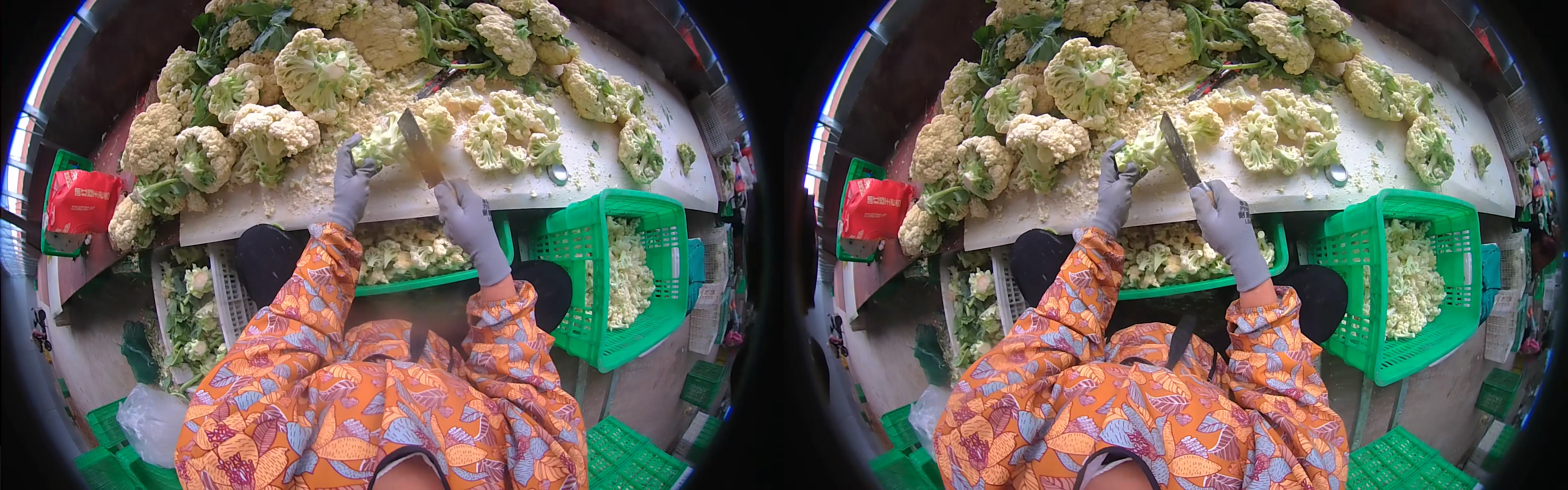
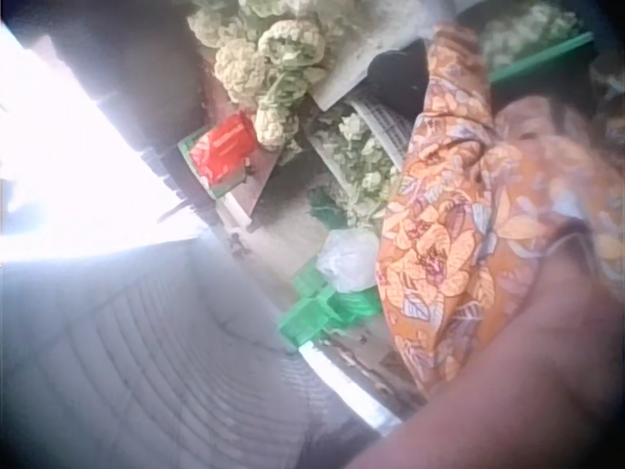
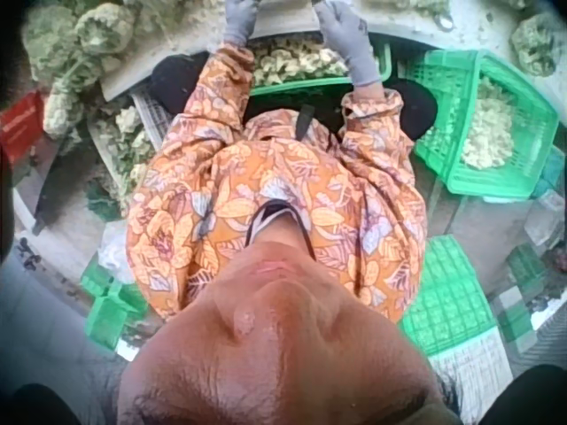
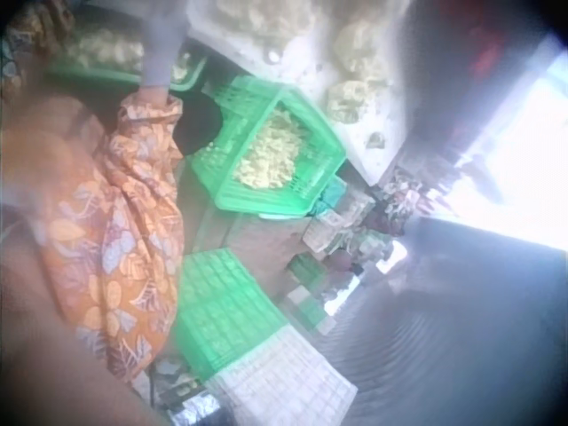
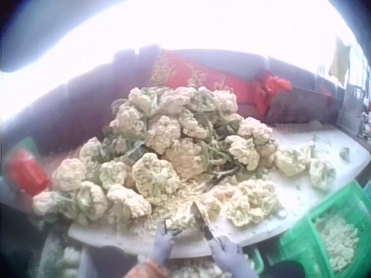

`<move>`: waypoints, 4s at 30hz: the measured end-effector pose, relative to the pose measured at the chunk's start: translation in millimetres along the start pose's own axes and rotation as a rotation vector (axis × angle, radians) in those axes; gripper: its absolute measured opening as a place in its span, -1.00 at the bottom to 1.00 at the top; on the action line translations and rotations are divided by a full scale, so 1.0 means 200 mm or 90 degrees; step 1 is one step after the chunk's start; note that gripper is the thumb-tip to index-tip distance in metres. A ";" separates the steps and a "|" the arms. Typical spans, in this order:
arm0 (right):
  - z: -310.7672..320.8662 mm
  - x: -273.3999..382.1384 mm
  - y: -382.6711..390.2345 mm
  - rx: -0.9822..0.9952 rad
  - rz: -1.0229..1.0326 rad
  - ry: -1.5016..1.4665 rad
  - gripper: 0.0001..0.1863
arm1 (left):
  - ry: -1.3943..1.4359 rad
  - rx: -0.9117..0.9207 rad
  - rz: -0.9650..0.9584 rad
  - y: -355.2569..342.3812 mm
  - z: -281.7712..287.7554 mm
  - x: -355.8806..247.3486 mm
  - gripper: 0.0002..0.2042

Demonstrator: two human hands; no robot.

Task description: The person uses a knife to cut cauliflower florets on a white cutting board and places the pieces into a green basket. The person handles whole cauliflower heads, separates florets, and transfers them into the basket.

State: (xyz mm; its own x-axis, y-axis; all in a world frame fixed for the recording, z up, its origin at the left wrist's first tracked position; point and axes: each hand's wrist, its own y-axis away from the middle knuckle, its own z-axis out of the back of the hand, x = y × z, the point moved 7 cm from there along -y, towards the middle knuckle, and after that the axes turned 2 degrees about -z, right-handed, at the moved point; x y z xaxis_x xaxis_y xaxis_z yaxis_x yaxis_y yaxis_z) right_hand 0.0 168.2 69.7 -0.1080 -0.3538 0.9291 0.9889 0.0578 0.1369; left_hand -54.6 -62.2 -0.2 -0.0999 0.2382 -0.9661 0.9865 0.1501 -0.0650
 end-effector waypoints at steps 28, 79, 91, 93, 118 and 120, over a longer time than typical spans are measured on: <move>-0.17 -0.08 -0.40 0.034 0.003 0.081 -0.58 | -0.014 -0.114 -0.064 -0.08 -0.02 0.03 -0.41; 0.21 -0.33 -0.37 -0.086 -0.003 0.075 -0.62 | -0.848 0.160 -0.079 -0.22 -0.25 -0.05 -0.60; 0.23 -0.18 -0.27 -0.095 0.027 0.113 -0.56 | -0.300 -0.158 -0.045 -0.09 -0.05 0.08 -0.70; 0.25 -0.13 -0.22 -0.053 0.010 0.048 -0.58 | -0.330 -0.184 -0.057 -0.04 -0.02 0.10 -0.67; 0.07 -0.07 0.03 -0.092 0.233 0.295 -0.57 | -0.694 -0.061 -0.169 0.17 -0.14 0.03 -0.69; 0.09 0.01 -0.02 -0.159 0.287 0.300 -0.57 | -0.701 -0.084 -0.192 0.16 -0.14 0.03 -0.69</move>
State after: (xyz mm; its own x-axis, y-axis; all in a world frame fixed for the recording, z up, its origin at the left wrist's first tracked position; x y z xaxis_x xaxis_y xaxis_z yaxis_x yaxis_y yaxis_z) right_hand -6.9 184.2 77.6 0.3184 -0.7164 0.6208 0.9267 0.0975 -0.3629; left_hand -26.2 -29.2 -1.3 -0.0975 -0.7831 -0.6143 0.9140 0.1737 -0.3665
